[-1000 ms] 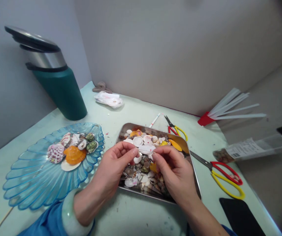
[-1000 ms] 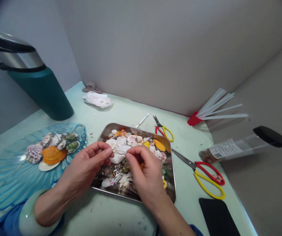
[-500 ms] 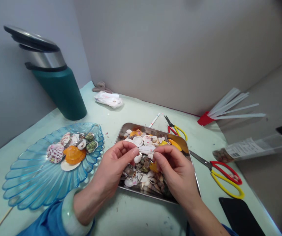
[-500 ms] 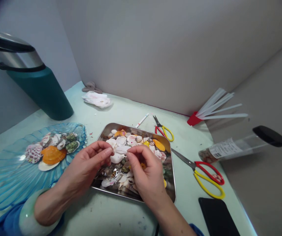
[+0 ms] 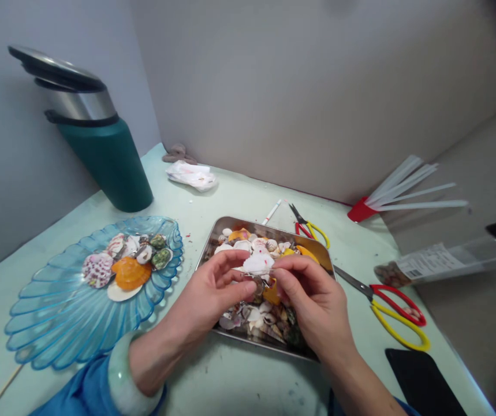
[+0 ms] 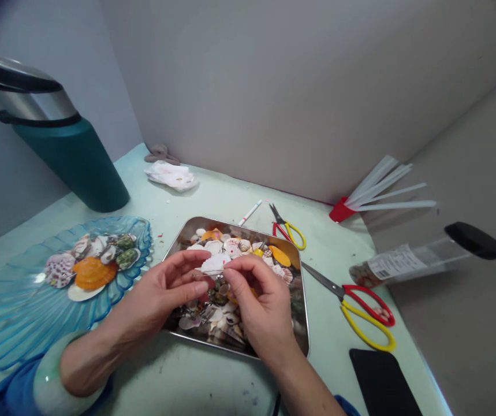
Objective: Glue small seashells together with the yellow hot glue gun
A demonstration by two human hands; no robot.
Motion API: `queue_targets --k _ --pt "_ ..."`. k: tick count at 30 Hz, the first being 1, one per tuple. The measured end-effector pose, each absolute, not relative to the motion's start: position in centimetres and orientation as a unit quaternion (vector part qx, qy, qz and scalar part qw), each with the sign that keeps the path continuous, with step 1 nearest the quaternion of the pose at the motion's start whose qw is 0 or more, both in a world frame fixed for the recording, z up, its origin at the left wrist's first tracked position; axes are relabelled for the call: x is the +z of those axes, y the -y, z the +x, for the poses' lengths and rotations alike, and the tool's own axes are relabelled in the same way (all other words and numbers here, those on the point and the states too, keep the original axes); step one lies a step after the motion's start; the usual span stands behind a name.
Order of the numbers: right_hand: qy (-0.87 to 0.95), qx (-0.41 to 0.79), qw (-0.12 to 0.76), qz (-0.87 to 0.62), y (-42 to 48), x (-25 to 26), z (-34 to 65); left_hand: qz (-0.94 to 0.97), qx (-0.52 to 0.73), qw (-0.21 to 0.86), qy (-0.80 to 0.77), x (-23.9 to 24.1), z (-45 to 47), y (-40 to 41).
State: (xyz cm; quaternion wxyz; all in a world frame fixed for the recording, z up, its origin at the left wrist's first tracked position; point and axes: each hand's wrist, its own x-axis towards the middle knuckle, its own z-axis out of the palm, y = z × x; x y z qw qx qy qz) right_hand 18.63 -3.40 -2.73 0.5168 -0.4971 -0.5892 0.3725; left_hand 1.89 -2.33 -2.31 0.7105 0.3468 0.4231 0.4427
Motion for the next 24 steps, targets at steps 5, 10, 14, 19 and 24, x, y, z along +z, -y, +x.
queue_targets --k 5,10,14,19,24 --pt "0.637 0.331 0.500 -0.484 3.35 -2.62 18.54 0.353 0.432 0.713 -0.424 -2.29 1.86 2.39" --pt "0.641 0.334 0.491 -0.486 3.39 -2.75 18.47 0.368 0.438 0.696 -0.434 -2.22 1.74 2.46" --pt "0.641 0.340 0.485 -0.488 3.54 -2.83 18.54 0.347 0.471 0.681 -0.441 -2.32 1.79 2.46" --pt "0.645 0.346 0.481 -0.483 3.56 -2.77 18.63 0.324 0.492 0.678 -0.439 -2.67 1.80 2.32" --pt "0.659 0.334 0.496 -0.456 3.43 -2.75 18.73 0.314 0.493 0.683 -0.438 -2.66 1.96 2.15"
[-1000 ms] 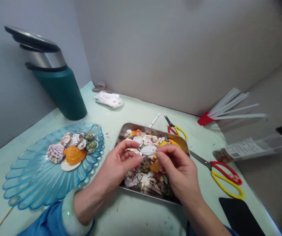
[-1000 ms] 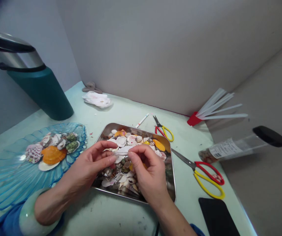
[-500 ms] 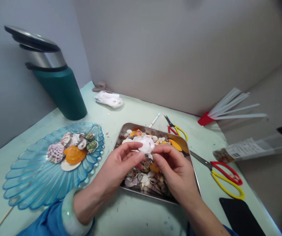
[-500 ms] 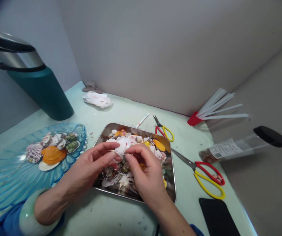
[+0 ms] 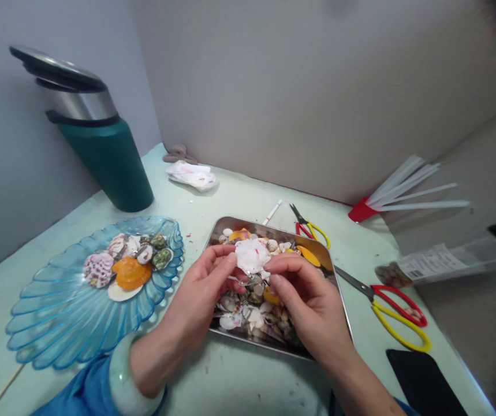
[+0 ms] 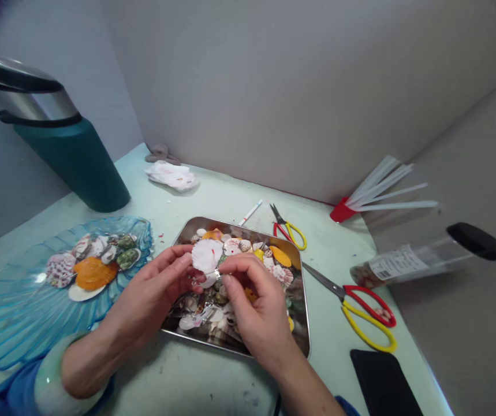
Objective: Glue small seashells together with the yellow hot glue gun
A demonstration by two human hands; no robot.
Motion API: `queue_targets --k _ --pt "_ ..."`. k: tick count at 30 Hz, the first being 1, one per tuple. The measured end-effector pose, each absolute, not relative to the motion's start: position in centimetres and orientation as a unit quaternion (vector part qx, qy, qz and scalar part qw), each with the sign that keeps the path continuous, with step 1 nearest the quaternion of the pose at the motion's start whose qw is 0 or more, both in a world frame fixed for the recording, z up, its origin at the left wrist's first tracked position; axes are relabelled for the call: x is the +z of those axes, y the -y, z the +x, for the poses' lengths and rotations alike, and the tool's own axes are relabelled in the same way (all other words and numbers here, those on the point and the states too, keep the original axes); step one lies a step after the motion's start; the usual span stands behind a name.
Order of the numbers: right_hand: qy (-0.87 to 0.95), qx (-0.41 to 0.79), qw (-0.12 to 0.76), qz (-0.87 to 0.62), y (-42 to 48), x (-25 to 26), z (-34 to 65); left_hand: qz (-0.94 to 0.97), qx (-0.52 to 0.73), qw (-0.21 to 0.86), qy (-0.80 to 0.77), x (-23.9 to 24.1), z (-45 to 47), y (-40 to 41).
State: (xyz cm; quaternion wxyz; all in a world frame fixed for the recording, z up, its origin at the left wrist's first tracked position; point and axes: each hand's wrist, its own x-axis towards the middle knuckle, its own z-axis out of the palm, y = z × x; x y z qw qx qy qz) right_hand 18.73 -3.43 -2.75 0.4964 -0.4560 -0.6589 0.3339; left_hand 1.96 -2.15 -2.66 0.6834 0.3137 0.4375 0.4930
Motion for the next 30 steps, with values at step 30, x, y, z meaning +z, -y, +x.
queue_targets --k 30 --pt "0.572 0.400 0.489 -0.523 3.36 -3.25 18.51 0.415 0.392 0.681 -0.459 -1.92 1.83 2.28"
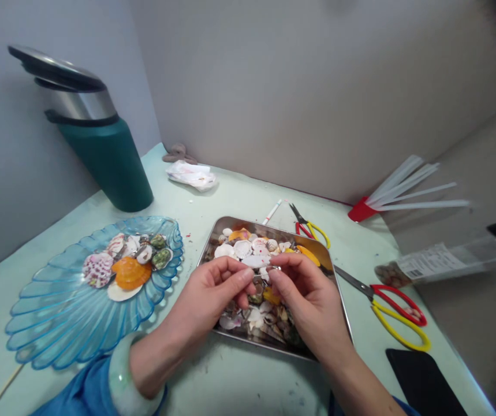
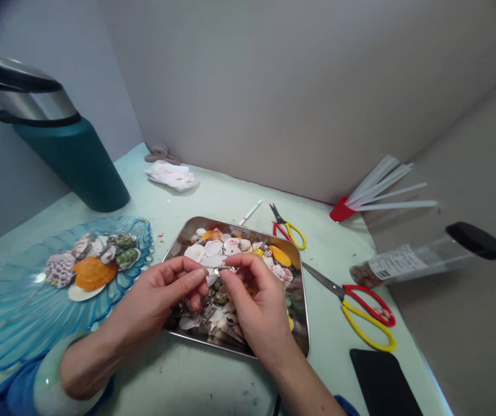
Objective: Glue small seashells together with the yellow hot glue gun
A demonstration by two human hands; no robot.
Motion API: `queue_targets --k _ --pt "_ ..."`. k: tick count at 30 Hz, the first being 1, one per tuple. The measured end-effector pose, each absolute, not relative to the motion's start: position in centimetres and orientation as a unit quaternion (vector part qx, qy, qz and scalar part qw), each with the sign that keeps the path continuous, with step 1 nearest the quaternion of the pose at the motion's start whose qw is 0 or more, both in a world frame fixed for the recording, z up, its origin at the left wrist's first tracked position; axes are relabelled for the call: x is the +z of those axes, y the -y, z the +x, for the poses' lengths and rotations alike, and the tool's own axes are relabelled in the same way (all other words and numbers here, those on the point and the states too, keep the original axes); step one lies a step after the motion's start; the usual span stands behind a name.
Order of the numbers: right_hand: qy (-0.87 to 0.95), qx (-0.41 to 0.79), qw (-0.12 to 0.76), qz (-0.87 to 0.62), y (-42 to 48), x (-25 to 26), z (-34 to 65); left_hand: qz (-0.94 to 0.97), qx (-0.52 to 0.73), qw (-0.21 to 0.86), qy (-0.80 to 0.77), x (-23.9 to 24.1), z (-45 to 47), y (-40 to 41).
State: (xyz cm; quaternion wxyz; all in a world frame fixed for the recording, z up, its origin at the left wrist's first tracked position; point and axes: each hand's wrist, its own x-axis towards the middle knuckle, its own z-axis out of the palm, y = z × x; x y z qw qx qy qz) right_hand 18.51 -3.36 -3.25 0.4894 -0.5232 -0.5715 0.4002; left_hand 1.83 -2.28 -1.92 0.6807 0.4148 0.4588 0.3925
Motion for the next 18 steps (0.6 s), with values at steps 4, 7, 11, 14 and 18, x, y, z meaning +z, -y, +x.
queue_targets --k 4,7,11,14,18 --pt "0.579 0.382 0.495 -0.523 3.37 -3.26 18.44 0.414 0.398 0.675 -0.463 -1.91 1.87 2.33" --pt "0.592 0.359 0.493 -0.527 3.37 -3.33 18.41 0.407 0.399 0.678 -0.464 -1.86 1.87 2.45" --pt "0.596 0.346 0.497 -0.528 3.36 -3.40 18.43 0.405 0.406 0.676 -0.463 -1.89 1.79 2.48" --pt "0.603 0.336 0.497 -0.526 3.37 -3.34 18.46 0.407 0.410 0.674 -0.461 -2.03 1.75 2.38" --pt "0.610 0.327 0.501 -0.520 3.42 -3.24 18.49 0.404 0.415 0.677 -0.455 -2.11 1.78 2.28"
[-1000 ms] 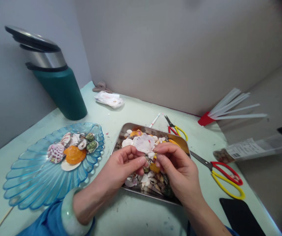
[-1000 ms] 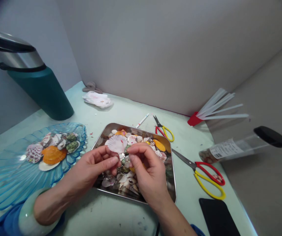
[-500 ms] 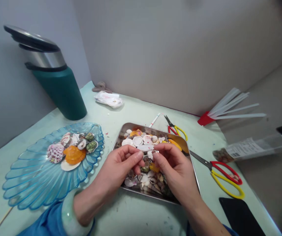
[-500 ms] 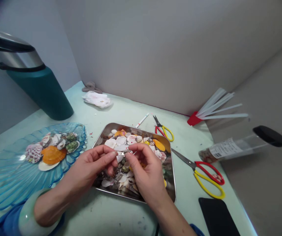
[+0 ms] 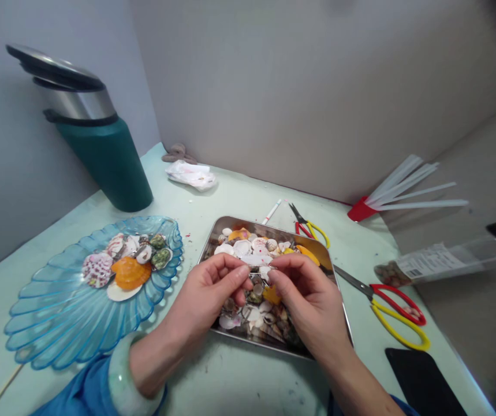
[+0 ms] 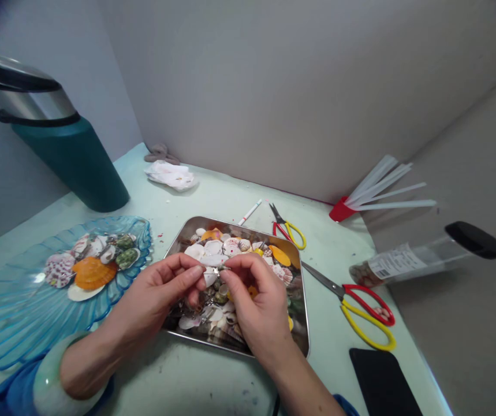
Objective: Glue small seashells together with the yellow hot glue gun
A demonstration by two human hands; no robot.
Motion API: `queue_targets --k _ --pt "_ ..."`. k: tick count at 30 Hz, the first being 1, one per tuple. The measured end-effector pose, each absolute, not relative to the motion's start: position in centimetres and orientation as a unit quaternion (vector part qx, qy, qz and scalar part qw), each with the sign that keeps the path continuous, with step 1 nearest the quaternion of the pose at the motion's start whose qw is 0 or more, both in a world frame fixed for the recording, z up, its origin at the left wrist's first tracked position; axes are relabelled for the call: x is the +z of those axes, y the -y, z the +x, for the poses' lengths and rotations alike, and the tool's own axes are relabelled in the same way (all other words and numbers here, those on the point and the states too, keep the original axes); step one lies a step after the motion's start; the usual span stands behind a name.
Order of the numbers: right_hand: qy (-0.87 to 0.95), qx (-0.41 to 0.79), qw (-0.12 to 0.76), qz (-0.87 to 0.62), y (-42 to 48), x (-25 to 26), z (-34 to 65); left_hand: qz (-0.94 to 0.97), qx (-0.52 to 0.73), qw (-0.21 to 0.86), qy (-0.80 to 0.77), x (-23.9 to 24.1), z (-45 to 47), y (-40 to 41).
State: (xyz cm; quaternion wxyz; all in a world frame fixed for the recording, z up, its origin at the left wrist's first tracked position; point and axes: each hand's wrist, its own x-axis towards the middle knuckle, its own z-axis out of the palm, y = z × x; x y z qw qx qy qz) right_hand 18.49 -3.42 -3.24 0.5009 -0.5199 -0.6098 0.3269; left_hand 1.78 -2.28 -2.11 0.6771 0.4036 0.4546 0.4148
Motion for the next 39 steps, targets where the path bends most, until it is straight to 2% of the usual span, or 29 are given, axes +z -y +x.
queue_targets --k 9,17,21,27,39 --pt "0.639 0.307 0.500 -0.498 3.4 -3.4 18.4 0.393 0.425 0.680 -0.450 -1.8 1.8 2.4" --pt "0.656 0.267 0.534 -0.462 3.7 -3.1 18.6 0.354 0.453 0.693 -0.434 -2.0 2.1 2.4" --pt "0.670 0.265 0.528 -0.449 3.7 -2.8 18.5 0.316 0.443 0.732 -0.410 -2.0 1.9 2.3" --pt "0.694 0.275 0.511 -0.427 3.6 -2.4 18.5 0.320 0.429 0.733 -0.419 -2.1 1.6 2.3" --pt "0.671 0.268 0.482 -0.496 3.5 -2.5 18.4 0.305 0.431 0.742 -0.414 -2.2 1.5 2.3"
